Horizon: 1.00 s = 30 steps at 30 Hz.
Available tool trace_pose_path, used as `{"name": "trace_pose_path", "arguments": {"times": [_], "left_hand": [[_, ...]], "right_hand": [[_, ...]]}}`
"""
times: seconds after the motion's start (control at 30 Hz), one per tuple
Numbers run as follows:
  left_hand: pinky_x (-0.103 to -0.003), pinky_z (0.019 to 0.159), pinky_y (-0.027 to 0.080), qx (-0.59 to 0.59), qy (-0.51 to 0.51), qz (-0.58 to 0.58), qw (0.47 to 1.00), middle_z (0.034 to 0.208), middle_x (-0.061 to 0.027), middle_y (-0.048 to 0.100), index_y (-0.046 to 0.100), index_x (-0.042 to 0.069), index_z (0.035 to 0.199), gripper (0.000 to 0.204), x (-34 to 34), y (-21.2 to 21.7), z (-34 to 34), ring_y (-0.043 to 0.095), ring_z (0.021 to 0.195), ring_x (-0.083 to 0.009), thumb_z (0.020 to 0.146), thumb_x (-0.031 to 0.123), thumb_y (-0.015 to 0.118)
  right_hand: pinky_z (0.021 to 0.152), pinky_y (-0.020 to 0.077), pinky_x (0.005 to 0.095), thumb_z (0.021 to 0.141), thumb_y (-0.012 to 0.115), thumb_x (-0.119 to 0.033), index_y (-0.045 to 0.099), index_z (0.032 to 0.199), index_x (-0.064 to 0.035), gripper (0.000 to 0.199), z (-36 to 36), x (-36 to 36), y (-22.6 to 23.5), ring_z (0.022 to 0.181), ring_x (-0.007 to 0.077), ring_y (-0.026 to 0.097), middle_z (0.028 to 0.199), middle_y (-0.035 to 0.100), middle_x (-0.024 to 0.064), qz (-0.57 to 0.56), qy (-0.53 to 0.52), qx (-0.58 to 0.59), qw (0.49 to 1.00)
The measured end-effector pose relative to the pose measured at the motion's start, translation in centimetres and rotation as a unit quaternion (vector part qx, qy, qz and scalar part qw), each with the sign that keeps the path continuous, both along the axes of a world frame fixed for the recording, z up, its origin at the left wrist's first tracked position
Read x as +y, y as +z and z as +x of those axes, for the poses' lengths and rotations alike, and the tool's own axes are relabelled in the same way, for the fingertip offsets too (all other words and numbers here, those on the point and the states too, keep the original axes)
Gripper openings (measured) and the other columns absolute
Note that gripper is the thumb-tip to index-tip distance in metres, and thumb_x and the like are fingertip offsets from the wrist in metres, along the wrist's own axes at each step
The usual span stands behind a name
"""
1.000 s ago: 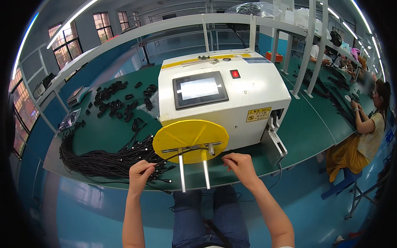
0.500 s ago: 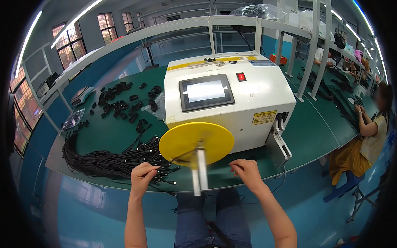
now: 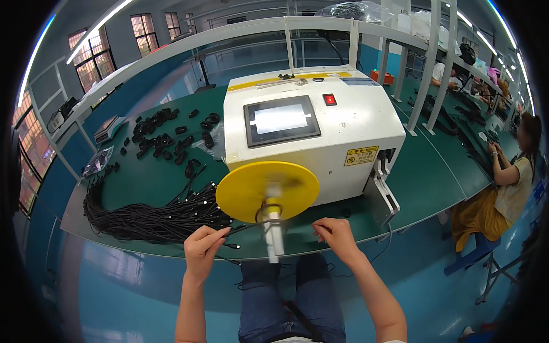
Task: Bundling sets of black wires using a specialized wire bundling machine.
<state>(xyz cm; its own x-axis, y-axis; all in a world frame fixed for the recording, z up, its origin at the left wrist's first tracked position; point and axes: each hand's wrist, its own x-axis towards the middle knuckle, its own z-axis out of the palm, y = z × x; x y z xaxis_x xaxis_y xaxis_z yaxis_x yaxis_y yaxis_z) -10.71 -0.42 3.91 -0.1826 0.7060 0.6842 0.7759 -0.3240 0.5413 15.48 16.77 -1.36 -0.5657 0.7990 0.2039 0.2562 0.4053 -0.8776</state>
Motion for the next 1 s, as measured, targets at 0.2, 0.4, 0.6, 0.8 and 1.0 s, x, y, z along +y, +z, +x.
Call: {"name": "trace_pose_path", "arguments": {"times": [0.2,0.4,0.6,0.8,1.0], "left_hand": [[-0.025,0.052,0.041,0.026,-0.001,0.028,0.999,0.069,-0.0051,0.057,0.07,0.005,0.097,0.029,-0.2,1.0,3.5,0.054,0.06,-0.0161,0.069,-0.004,0.068],[-0.027,0.052,0.044,0.176,-0.015,0.015,0.984,0.077,-0.0042,0.059,0.069,0.007,0.099,0.032,0.3,3.9,6.3,0.055,0.064,-0.0182,0.068,0.0,0.064],[-0.028,0.057,0.047,0.268,-0.072,-0.017,0.961,0.084,-0.0037,0.059,0.067,0.005,0.103,0.037,2.2,4.6,8.8,0.056,0.069,-0.0184,0.067,0.004,0.061],[-0.031,0.065,0.046,0.256,-0.087,0.02,0.962,0.086,-0.0037,0.06,0.067,0.003,0.102,0.036,2.4,3.8,9.0,0.056,0.075,-0.0197,0.066,0.007,0.062],[-0.03,0.065,0.041,0.204,-0.002,0.093,0.975,0.088,-0.0002,0.061,0.069,0.008,0.099,0.032,1.7,1.7,9.4,0.054,0.081,-0.0176,0.067,0.007,0.066]], "right_hand": [[0.055,0.0489,0.0244,0.085,0.058,-0.004,0.065,0.092,0.0039,0.013,-0.1,-0.4,0.1,0.06,0.0138,0.063,0.074,0.066,0.0102,-0.013,-0.005,-0.008,1.0],[0.055,0.0487,0.0238,0.086,0.058,-0.004,0.065,0.092,0.0039,0.013,-0.1,-1.1,-0.4,0.06,0.0133,0.062,0.074,0.066,0.0097,-0.009,0.012,-0.006,1.0],[0.06,0.0504,0.0248,0.088,0.057,-0.005,0.063,0.095,0.0043,0.013,0.2,-2.7,0.6,0.069,0.014,0.063,0.082,0.066,0.0085,-0.198,0.047,0.129,0.971],[0.066,0.0535,0.0279,0.088,0.056,-0.004,0.06,0.096,0.0026,0.011,-1.2,-6.6,4.7,0.08,0.0166,0.064,0.092,0.063,0.0094,-0.297,0.097,0.269,0.911],[0.07,0.0568,0.031,0.084,0.06,0.001,0.059,0.09,0.0024,0.006,-1.9,-7.2,5.1,0.082,0.0187,0.065,0.09,0.062,0.0093,-0.401,0.114,0.335,0.845]]}}
